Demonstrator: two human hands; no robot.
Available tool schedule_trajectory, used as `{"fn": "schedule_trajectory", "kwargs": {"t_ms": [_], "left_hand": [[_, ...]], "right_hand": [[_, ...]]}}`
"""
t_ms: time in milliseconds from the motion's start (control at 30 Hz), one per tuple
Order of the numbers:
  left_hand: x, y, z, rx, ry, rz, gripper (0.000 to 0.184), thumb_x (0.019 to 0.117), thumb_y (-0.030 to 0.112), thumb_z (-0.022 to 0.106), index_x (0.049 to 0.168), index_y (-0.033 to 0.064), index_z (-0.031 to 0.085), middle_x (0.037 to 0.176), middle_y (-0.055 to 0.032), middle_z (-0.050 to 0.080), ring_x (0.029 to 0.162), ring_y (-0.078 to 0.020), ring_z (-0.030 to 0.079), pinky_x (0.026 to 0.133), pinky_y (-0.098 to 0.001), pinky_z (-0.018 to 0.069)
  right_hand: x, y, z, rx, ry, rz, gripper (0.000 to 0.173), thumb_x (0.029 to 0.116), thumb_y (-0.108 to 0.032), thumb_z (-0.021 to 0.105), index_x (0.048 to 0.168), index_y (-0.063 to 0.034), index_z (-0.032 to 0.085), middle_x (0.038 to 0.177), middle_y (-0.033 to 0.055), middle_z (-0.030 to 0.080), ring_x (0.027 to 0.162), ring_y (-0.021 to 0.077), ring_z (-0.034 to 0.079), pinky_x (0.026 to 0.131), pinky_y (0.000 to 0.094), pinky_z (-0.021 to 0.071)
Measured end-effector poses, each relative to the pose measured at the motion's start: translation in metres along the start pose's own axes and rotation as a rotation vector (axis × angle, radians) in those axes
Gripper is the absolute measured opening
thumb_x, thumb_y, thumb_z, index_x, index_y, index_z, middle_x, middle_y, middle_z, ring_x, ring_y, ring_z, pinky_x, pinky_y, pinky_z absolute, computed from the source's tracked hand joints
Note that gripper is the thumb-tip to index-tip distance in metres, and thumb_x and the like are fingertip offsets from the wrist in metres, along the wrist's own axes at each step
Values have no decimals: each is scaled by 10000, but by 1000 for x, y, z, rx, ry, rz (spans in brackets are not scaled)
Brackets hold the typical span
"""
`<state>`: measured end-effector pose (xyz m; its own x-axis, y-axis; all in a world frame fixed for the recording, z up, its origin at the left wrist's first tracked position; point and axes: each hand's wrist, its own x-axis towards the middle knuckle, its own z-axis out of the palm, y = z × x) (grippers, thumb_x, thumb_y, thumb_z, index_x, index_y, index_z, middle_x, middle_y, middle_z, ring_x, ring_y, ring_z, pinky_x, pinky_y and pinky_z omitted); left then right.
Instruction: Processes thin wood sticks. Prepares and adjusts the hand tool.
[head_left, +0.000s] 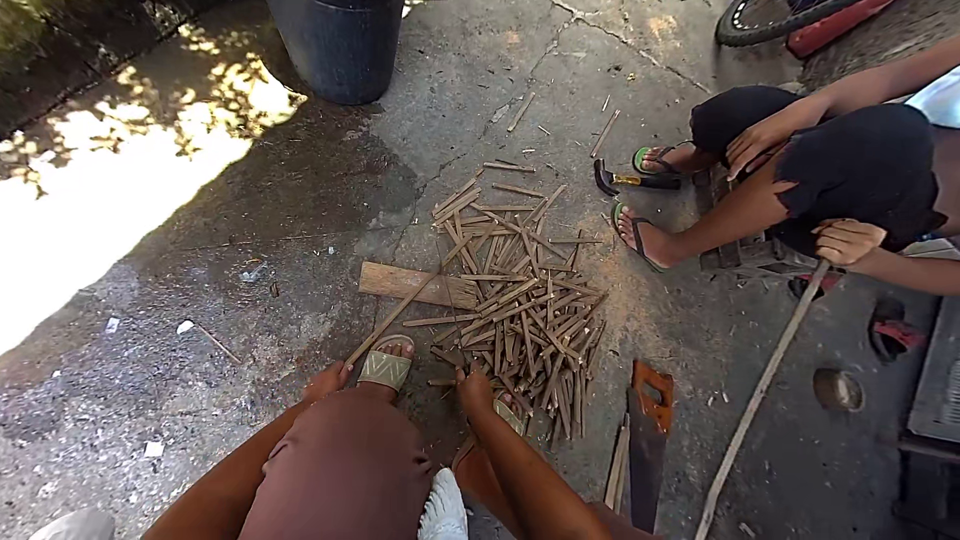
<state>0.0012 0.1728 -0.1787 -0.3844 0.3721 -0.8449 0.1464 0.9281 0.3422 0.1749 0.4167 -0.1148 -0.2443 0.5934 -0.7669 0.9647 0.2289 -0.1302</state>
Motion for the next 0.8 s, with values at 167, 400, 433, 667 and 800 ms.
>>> {"fn": "schedule_trajectory", "kwargs": {"t_ms": [167,400,433,667,800], "left_hand": [[-4,20,-5,103,7,-118,450,1148,318,309,1494,48,412,1373,-296,586,1263,-464,605,1024,-609,489],[-11,16,-8,114,33,-139,434,1149,296,312,1487,49,425,1365,-291,595,1244,-470,615,1005,-607,498],[-10,15,-7,113,32,-138,430,1149,298,315,1483,52,428,1361,-287,597,1243,-464,616,1004,-606,498],[-8,11,-8,110,15,-133,429,1148,310,309,1480,73,441,1353,-277,608,1244,-466,615,999,-616,498],[-3,-3,-13,97,-68,-70,443,1150,305,297,1473,34,435,1332,-301,612,1254,-474,608,1026,-628,475]], "right_hand": [[10,-12,-13,43,34,-44,483,1126,-386,393,1312,9,600,1255,242,669,1201,372,653,1014,552,505],[2,-71,-59,277,276,-394,402,1119,-285,451,1200,62,638,954,217,687,836,323,700,817,495,570],[2,-77,-60,365,397,-535,369,1107,-243,481,1190,84,632,906,207,678,749,302,689,738,476,588],[38,-68,-22,69,325,-389,447,1127,-283,387,1350,59,568,1107,253,711,1036,370,718,940,509,557],[46,-86,-23,-142,-49,-75,466,1135,-342,322,1394,-32,555,1300,204,671,1249,333,644,1036,527,502]]}}
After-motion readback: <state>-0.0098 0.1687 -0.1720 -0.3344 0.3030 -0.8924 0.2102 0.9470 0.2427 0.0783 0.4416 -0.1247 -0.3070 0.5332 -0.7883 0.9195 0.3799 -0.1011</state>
